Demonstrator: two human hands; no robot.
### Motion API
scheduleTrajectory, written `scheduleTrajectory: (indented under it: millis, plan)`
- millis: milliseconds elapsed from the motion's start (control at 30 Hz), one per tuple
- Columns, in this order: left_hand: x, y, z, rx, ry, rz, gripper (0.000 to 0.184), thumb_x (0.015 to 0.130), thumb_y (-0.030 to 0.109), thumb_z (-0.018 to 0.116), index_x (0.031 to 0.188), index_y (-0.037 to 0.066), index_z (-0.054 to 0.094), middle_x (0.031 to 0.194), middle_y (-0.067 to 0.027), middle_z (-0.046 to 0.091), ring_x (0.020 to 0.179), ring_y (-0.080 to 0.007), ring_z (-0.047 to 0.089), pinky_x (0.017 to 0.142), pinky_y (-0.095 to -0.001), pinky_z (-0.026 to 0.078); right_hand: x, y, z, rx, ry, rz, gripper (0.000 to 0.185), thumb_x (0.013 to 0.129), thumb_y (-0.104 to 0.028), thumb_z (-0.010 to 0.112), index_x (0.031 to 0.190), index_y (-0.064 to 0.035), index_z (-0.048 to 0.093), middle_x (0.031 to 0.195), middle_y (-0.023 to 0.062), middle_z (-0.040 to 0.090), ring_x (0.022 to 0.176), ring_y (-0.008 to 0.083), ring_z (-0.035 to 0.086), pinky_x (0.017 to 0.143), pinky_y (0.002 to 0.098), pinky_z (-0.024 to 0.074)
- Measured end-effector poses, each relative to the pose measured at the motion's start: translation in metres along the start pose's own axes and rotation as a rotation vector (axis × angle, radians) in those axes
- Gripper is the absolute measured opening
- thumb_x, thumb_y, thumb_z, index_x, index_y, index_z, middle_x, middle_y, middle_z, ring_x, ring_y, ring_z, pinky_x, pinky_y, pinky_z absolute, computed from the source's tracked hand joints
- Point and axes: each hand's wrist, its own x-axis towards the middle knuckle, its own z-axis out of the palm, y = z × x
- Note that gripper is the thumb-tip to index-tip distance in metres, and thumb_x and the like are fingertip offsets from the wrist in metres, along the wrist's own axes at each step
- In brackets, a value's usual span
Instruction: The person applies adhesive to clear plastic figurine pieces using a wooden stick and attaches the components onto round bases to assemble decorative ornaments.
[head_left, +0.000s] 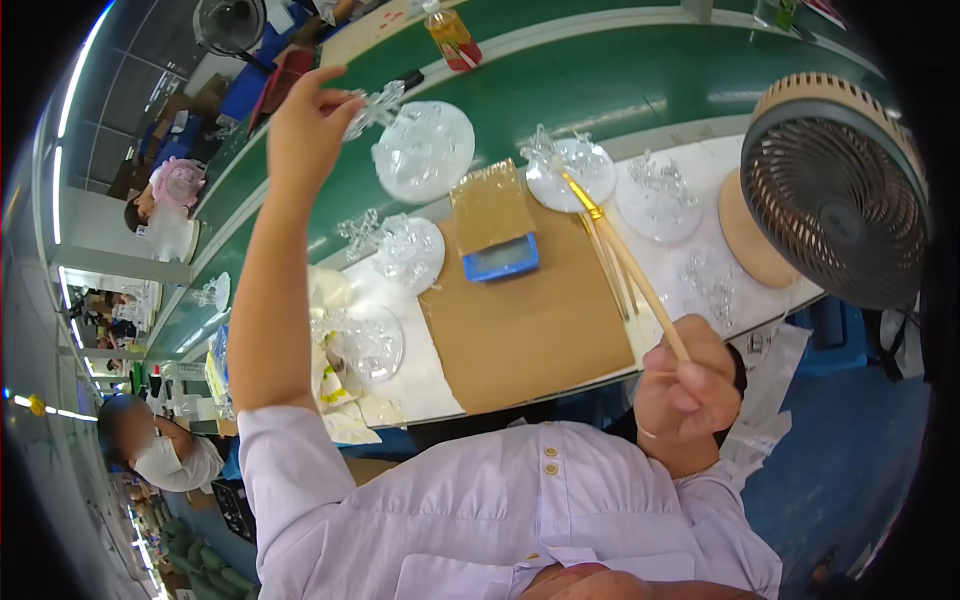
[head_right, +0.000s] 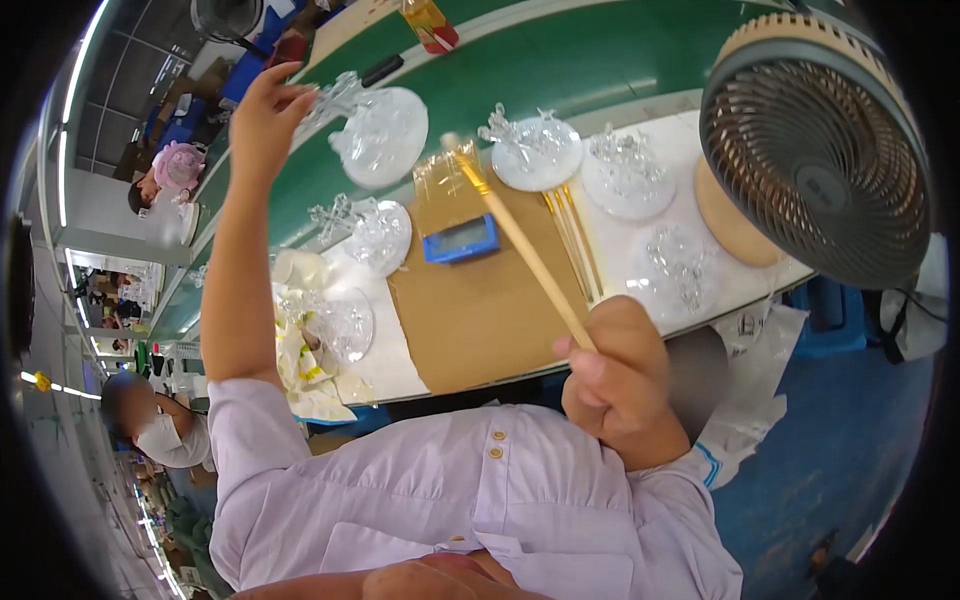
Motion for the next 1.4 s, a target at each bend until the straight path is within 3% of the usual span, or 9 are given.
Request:
scheduleTrajectory:
  millis: [67, 400, 533, 667, 800, 1000, 1167, 1300, 1400]
  plan:
    - [0.031, -0.030, 0.032, 0.140, 0.022, 0.063, 0.039, 0.076, 0.018, 0.073, 0.112, 0.010, 0.062, 0.086, -0.0099, 0.070, 0.077, -0.0237, 0.068, 0.071, -0.0331, 0.052, 0.000, 0.006, 0.005, 0.010, -0.018, -0.014, 0.023, 0.098, -0.023, 0.050, 0.113, -0.0056, 0.048, 0.085, 0.0126, 0.058, 0.060, 0.0184, 0.049, 0.054, 0.0308, 0.0391]
    - [0.062, -0.110, 0.163, 0.183, 0.079, -0.060, 0.034, 0.076, 0.017, 0.072, 0.107, 0.006, 0.064, 0.090, -0.0147, 0.069, 0.080, -0.0281, 0.067, 0.072, -0.0371, 0.052, -0.001, 0.028, 0.018, 0.022, -0.041, 0.106, 0.019, 0.095, -0.012, 0.051, 0.110, -0.0017, 0.052, 0.086, 0.0117, 0.061, 0.062, 0.0217, 0.054, 0.056, 0.0323, 0.0440]
    - [0.053, -0.090, 0.113, 0.148, 0.000, 0.060, 0.022, 0.081, 0.024, 0.070, 0.092, 0.005, 0.070, 0.086, -0.0151, 0.069, 0.076, -0.0277, 0.066, 0.067, -0.0363, 0.051, -0.005, 0.028, 0.020, 0.092, -0.053, 0.146, 0.026, 0.098, -0.021, 0.049, 0.115, -0.0019, 0.048, 0.085, 0.0135, 0.059, 0.063, 0.0163, 0.051, 0.057, 0.0293, 0.0424]
    - [-0.010, -0.031, 0.028, 0.003, -0.157, -0.185, 0.034, 0.089, 0.036, 0.062, 0.082, 0.003, 0.070, 0.079, -0.0132, 0.067, 0.071, -0.0241, 0.064, 0.065, -0.0346, 0.049, -0.013, 0.027, 0.029, 0.022, 0.005, 0.186, 0.028, 0.099, -0.021, 0.048, 0.118, -0.0009, 0.048, 0.084, 0.0140, 0.060, 0.064, 0.0157, 0.050, 0.058, 0.0282, 0.0438]
    - [-0.106, -0.011, -0.025, -0.136, -0.141, 0.004, 0.023, 0.090, 0.024, 0.062, 0.080, 0.004, 0.069, 0.092, -0.0091, 0.069, 0.084, -0.0223, 0.065, 0.073, -0.0325, 0.051, -0.013, 0.021, 0.032, -0.120, 0.054, 0.083, 0.026, 0.100, -0.019, 0.046, 0.116, 0.0007, 0.050, 0.082, 0.0146, 0.061, 0.063, 0.0154, 0.050, 0.059, 0.0261, 0.0443]
    - [-0.252, 0.009, -0.082, -0.112, -0.073, -0.062, 0.002, 0.079, 0.004, 0.071, 0.079, 0.004, 0.069, 0.094, -0.0081, 0.070, 0.088, -0.0203, 0.066, 0.074, -0.0293, 0.052, -0.018, 0.013, 0.038, -0.160, -0.038, -0.045, 0.026, 0.100, -0.017, 0.046, 0.116, 0.0028, 0.051, 0.083, 0.0149, 0.061, 0.065, 0.0162, 0.051, 0.061, 0.0273, 0.0446]
    - [-0.275, -0.049, -0.155, -0.118, 0.161, -0.441, 0.019, 0.090, 0.011, 0.058, 0.077, -0.001, 0.066, 0.089, -0.0099, 0.069, 0.075, -0.0156, 0.064, 0.070, -0.0265, 0.050, -0.028, 0.016, 0.044, -0.163, -0.146, -0.052, 0.026, 0.100, -0.017, 0.046, 0.116, 0.0032, 0.051, 0.088, 0.0161, 0.061, 0.068, 0.0172, 0.051, 0.063, 0.0283, 0.0445]
    - [-0.253, -0.160, -0.207, -0.055, 0.313, -0.559, 0.028, 0.099, 0.021, 0.046, 0.105, 0.000, 0.065, 0.095, -0.0105, 0.067, 0.085, -0.0159, 0.064, 0.074, -0.0281, 0.051, -0.031, 0.019, 0.056, -0.097, -0.129, -0.016, 0.028, 0.100, -0.019, 0.045, 0.115, 0.0034, 0.050, 0.095, 0.0201, 0.059, 0.070, 0.0217, 0.053, 0.062, 0.0313, 0.0461]
    - [-0.228, -0.252, -0.217, -0.119, 0.358, -0.726, 0.026, 0.095, 0.019, 0.051, 0.109, 0.000, 0.062, 0.100, -0.0165, 0.065, 0.094, -0.0267, 0.063, 0.083, -0.0332, 0.050, -0.036, 0.019, 0.056, -0.108, -0.159, 0.013, 0.032, 0.100, -0.024, 0.045, 0.117, 0.0027, 0.049, 0.101, 0.0249, 0.057, 0.070, 0.0250, 0.054, 0.058, 0.0327, 0.0469]
